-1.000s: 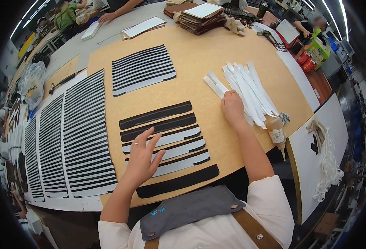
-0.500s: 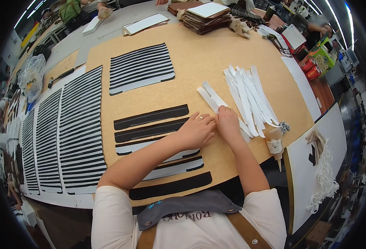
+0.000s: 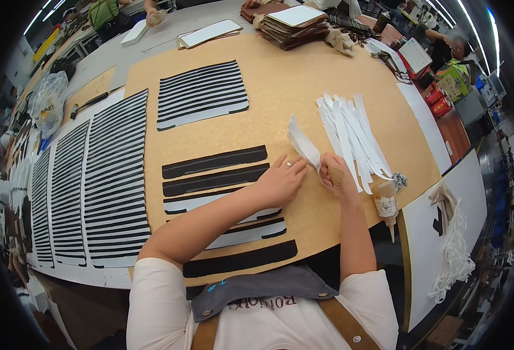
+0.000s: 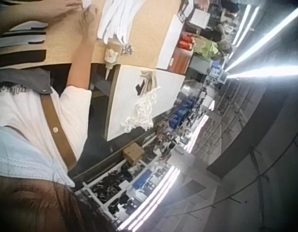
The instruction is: Assembling and gluing leather strips for goods production.
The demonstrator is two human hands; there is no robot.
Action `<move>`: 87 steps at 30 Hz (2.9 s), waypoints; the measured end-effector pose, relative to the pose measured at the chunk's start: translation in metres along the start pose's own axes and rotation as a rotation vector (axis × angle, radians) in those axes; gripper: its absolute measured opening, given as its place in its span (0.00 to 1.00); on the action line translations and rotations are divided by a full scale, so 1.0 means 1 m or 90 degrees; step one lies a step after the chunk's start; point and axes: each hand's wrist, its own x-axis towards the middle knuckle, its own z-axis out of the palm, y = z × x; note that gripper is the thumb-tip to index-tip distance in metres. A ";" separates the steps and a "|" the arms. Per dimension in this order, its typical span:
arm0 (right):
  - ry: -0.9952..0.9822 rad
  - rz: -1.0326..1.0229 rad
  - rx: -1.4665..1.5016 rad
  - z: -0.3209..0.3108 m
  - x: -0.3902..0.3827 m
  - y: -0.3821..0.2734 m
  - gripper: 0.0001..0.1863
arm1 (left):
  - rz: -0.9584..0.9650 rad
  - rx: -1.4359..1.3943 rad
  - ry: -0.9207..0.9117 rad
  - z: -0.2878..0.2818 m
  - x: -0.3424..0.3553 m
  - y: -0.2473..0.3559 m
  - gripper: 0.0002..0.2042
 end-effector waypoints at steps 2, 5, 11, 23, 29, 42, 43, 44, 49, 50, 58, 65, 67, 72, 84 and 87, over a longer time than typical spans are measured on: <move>0.007 -0.016 0.030 -0.003 -0.008 0.002 0.08 | 0.008 0.045 0.007 0.005 0.020 -0.002 0.21; 0.052 -0.078 -0.010 0.007 -0.017 0.002 0.08 | -0.046 0.060 -0.091 0.019 0.041 -0.002 0.23; -0.044 -0.390 0.283 0.003 -0.090 -0.076 0.09 | -0.018 -0.087 -0.069 0.027 0.038 -0.012 0.27; 0.090 -0.314 -0.263 0.072 -0.097 -0.079 0.09 | -0.075 -0.439 0.095 -0.080 -0.039 -0.004 0.30; -0.161 -0.122 -0.327 0.137 -0.070 -0.061 0.10 | -0.261 -0.669 0.318 -0.103 -0.120 -0.012 0.11; -0.225 -0.152 -0.536 0.175 0.011 -0.012 0.12 | -0.665 -0.467 0.453 -0.064 -0.217 -0.046 0.07; -0.226 -0.168 -0.555 0.176 0.016 -0.011 0.13 | -0.649 -0.405 0.450 -0.062 -0.218 -0.050 0.07; -0.223 -0.146 -0.577 0.178 0.018 -0.011 0.14 | -0.632 -0.343 0.447 -0.060 -0.219 -0.052 0.08; -0.217 -0.097 -0.670 0.185 0.021 -0.014 0.14 | -0.664 -0.272 0.415 -0.052 -0.221 -0.055 0.07; -0.215 -0.115 -0.674 0.185 0.022 -0.011 0.14 | -0.661 -0.257 0.419 -0.051 -0.221 -0.055 0.07; -0.217 -0.225 -0.743 0.184 0.027 0.000 0.11 | -0.597 -0.116 0.395 -0.042 -0.225 -0.060 0.07; -0.212 -0.284 -0.765 0.187 0.022 0.001 0.09 | -0.587 -0.083 0.383 -0.040 -0.226 -0.061 0.07; -0.221 -0.301 -0.778 0.186 0.022 0.002 0.08 | -0.588 -0.078 0.381 -0.040 -0.225 -0.061 0.07; -0.219 -0.300 -0.767 0.185 0.023 0.004 0.08 | -0.601 -0.074 0.365 -0.040 -0.224 -0.061 0.08; -0.207 -0.312 -0.763 0.188 0.022 0.005 0.08 | -0.466 -0.074 0.229 -0.057 -0.214 -0.023 0.16; -0.197 -0.319 -0.765 0.188 0.022 0.007 0.09 | -0.438 -0.076 0.175 -0.045 -0.214 -0.017 0.20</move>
